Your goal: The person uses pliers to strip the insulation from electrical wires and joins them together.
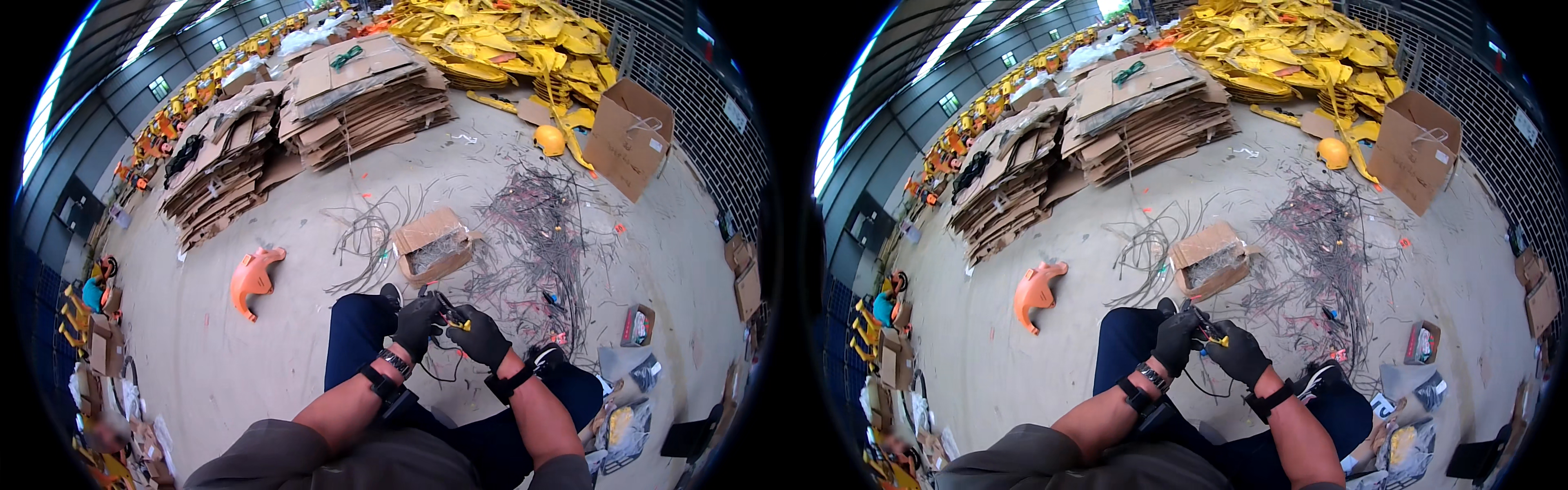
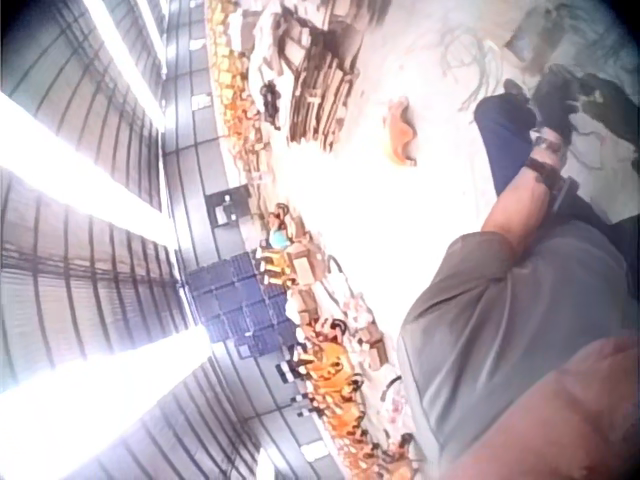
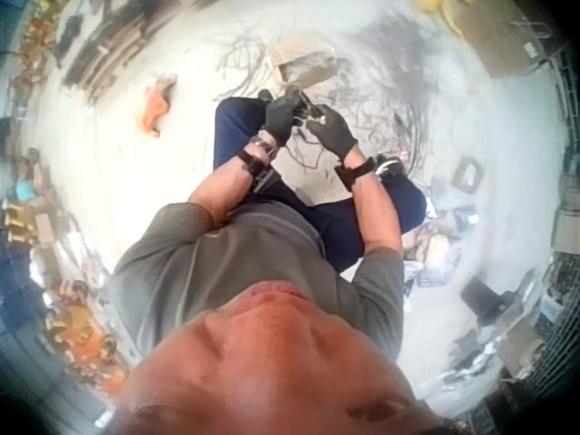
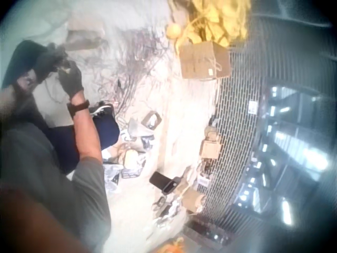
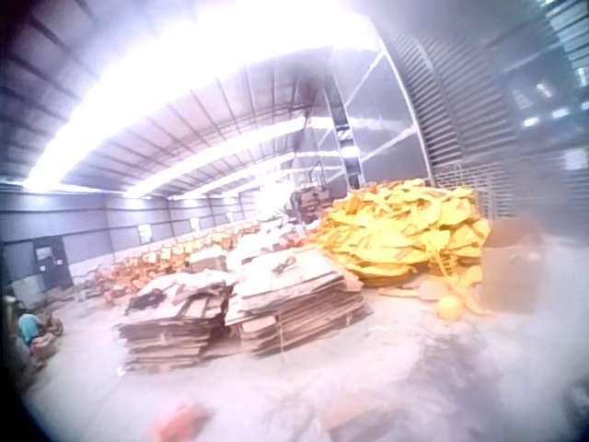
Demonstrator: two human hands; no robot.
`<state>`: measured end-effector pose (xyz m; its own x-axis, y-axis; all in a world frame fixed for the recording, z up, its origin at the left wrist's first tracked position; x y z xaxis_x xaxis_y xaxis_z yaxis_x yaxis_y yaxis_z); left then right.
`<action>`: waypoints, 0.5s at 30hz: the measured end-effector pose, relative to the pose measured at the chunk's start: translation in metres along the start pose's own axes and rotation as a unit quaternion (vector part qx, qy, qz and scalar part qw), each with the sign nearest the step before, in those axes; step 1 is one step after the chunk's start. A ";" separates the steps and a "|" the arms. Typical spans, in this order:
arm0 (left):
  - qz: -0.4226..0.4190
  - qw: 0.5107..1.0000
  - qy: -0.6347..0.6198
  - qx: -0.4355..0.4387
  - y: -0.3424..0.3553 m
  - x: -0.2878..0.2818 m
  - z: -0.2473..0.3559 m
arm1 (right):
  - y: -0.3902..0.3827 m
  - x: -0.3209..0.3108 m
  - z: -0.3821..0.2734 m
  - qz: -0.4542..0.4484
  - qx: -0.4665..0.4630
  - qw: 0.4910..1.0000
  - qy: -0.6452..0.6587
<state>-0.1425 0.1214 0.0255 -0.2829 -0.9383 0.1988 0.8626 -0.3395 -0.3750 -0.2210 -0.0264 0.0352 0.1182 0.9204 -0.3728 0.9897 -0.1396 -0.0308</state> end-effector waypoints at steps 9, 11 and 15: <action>-0.003 1.000 0.011 0.016 0.009 -0.003 -0.003 | 0.004 -0.002 -0.003 -0.007 -0.029 1.000 0.008; 0.001 0.998 0.039 0.046 0.014 -0.005 -0.005 | 0.007 0.000 0.006 -0.030 -0.020 0.999 0.015; -0.005 0.997 0.052 0.064 0.014 -0.009 0.001 | 0.007 -0.001 0.008 -0.057 0.039 0.994 0.088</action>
<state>-0.1272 0.1250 0.0193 -0.3276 -0.9390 0.1051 0.9043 -0.3438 -0.2531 -0.2146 -0.0309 0.0274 0.0245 0.9805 -0.1948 0.9890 -0.0522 -0.1387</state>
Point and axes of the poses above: each hand's wrist, its own y-axis towards the middle knuckle, its own x-axis out of the palm, z = x × y, the point moved 2 cm from there along y, towards the middle knuckle, and after that the axes turned 2 degrees about z, right-handed, at the moved point
